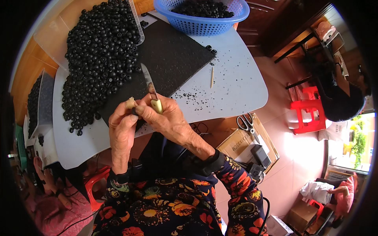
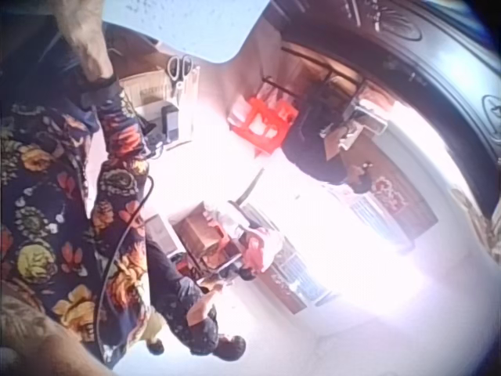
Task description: Peeling small dark fruit using a small knife.
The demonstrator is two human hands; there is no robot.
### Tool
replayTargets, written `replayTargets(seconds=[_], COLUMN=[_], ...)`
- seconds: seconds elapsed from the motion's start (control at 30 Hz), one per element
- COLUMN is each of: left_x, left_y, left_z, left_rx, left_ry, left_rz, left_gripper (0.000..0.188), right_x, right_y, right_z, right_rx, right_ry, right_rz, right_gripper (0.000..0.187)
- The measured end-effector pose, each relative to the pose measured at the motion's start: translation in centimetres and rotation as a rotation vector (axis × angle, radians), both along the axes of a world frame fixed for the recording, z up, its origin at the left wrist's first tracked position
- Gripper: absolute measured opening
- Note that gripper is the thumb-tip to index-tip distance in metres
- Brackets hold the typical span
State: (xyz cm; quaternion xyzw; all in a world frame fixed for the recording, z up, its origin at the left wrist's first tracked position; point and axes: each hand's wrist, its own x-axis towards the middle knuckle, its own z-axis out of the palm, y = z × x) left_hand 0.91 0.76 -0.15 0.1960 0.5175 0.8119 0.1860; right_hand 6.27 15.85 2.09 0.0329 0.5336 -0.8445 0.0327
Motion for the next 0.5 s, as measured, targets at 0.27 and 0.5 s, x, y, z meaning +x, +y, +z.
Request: replayTargets(seconds=[0.27, 0.5], left_x=[0.5, 0.3], left_y=[0.7, 0.6], left_z=[0.4, -0.3], left_rx=[-0.191, -0.015], left_ry=[0.228, 0.088], left_rz=[0.08, 0.139], left_gripper=[0.023, 0.031], right_x=[0.3, -6.1], right_y=[-0.5, 5.5], right_z=[0.4, 5.3], right_rx=[0.25, 0.698], right_ry=[-0.035, 0.107], right_rz=[-0.088, -0.435], right_gripper=[0.025, 0.015])
